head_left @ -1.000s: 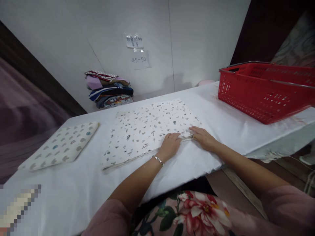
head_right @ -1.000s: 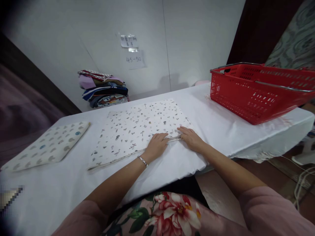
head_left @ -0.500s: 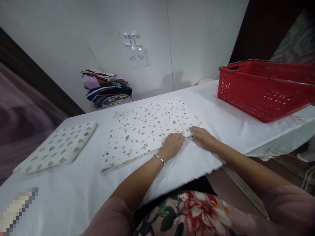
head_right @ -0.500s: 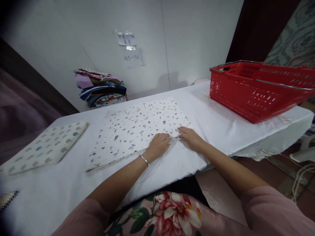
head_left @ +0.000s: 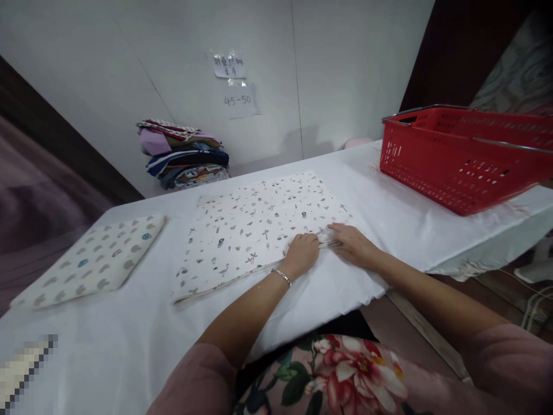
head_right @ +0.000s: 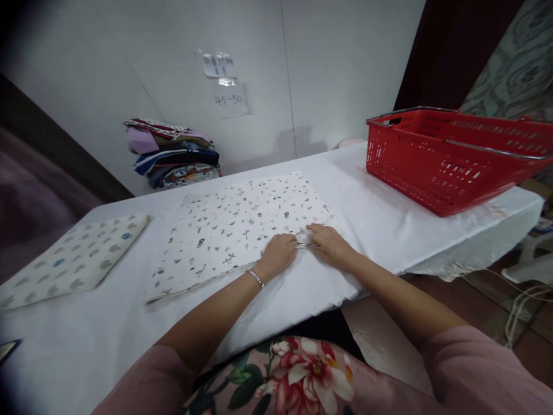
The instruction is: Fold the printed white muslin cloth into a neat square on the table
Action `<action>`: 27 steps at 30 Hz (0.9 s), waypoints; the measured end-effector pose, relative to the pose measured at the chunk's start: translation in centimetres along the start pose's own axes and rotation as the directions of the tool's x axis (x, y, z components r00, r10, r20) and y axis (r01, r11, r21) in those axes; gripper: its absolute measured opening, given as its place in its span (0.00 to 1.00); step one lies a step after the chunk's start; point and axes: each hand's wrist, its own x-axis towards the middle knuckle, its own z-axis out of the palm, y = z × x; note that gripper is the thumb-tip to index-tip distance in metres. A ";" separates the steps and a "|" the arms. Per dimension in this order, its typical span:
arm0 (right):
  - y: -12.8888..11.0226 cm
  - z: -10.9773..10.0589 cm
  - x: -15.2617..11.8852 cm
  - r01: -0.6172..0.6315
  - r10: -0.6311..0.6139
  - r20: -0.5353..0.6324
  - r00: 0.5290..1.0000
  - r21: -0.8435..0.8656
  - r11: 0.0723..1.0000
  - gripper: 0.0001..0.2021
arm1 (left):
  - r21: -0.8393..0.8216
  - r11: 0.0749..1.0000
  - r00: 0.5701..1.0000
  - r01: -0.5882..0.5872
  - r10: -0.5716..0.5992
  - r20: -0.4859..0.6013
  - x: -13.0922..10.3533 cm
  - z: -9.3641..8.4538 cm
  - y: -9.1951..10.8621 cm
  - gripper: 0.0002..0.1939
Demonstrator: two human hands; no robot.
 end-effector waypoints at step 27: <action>6.0 -3.9 0.6 -0.872 0.800 0.361 0.479 0.086 0.483 0.14 | -0.028 0.999 0.994 -0.039 0.036 -0.103 -0.9 0.8 0.0 0.09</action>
